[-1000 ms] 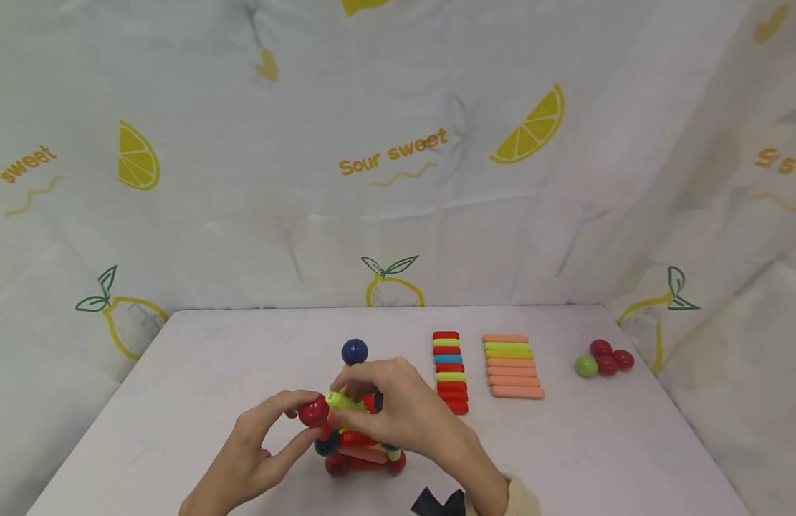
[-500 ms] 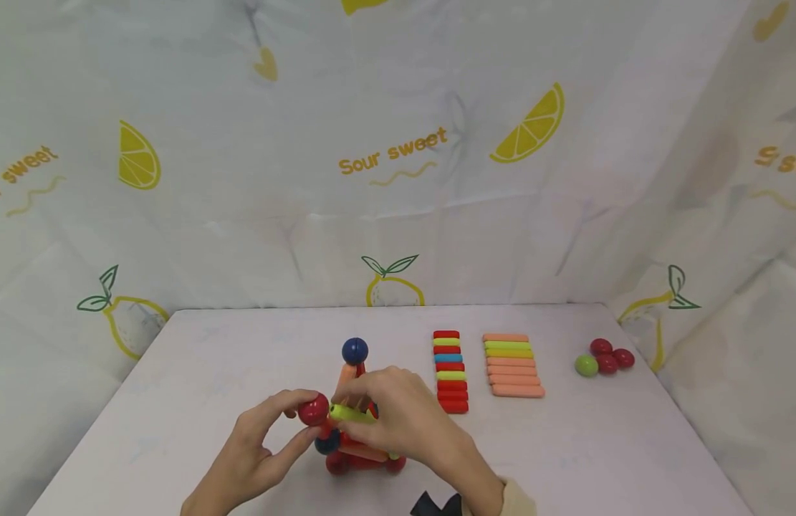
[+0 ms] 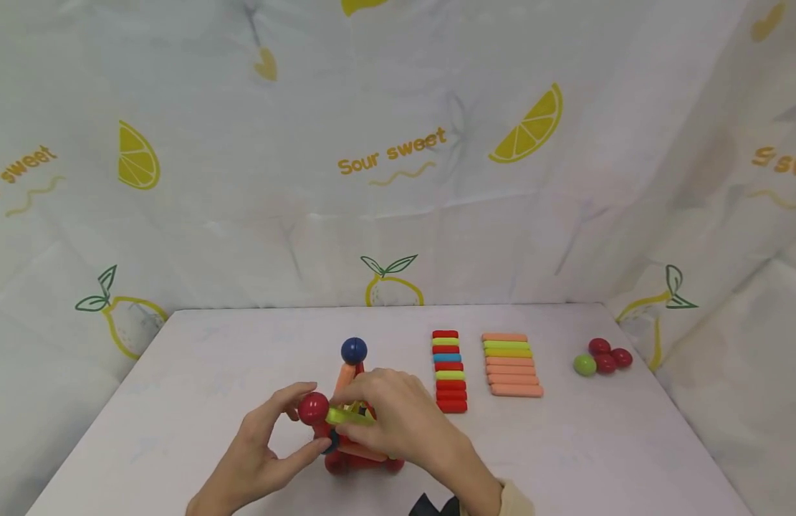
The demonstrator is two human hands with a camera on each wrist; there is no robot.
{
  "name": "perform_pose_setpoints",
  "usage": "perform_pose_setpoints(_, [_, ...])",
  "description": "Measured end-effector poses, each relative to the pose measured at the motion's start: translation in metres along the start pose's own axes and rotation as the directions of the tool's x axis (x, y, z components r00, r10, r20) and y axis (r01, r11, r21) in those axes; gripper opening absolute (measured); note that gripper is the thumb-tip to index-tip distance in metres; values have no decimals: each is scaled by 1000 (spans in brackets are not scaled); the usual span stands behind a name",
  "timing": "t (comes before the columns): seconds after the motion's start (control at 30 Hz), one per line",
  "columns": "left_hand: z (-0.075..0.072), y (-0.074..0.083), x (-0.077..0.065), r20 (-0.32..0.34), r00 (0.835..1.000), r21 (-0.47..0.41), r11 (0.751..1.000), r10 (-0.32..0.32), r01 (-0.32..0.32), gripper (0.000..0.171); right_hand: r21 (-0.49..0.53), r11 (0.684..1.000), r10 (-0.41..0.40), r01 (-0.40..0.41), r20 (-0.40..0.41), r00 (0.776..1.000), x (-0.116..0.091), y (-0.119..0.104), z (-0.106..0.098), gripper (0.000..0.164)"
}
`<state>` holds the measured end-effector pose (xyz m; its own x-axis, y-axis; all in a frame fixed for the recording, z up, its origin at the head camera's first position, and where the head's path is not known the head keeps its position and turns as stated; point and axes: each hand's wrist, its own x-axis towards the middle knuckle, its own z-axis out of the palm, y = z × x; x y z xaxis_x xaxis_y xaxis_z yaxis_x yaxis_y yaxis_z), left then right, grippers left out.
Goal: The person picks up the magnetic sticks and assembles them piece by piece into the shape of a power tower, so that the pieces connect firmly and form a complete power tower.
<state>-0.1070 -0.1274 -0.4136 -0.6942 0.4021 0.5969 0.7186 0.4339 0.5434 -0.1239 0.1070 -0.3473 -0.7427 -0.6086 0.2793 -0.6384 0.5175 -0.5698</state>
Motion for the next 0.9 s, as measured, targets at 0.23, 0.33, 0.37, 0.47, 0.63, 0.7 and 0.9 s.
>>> perform_pose_setpoints(0.23, [13,-13,-4,208,937,-65,952,-280,299,57,70,998,10,2,-165,986,-11,6,-8,24])
perform_pose_setpoints(0.33, [15,-17,-3,244,917,-93,934,-315,345,44,35,999,21,-11,-276,961,-18,16,-17,24])
perform_pose_setpoints(0.37, [15,-17,-3,255,910,-94,928,-327,359,42,20,999,36,-32,-313,949,-20,20,-21,24])
perform_pose_setpoints(0.47, [14,-20,-1,276,901,-91,924,-334,371,39,-6,993,108,-120,-395,912,-29,37,-31,23])
perform_pose_setpoints(0.63, [9,-27,-1,334,889,-120,921,-313,369,36,-31,974,184,-223,-458,870,-43,70,-43,18])
perform_pose_setpoints(0.7, [6,-30,0,362,882,-141,918,-302,372,34,-34,965,215,-259,-461,861,-49,81,-44,17])
perform_pose_setpoints(0.9, [5,-36,0,328,892,-141,917,-312,373,35,-40,927,324,-374,-421,847,-62,107,-43,18])
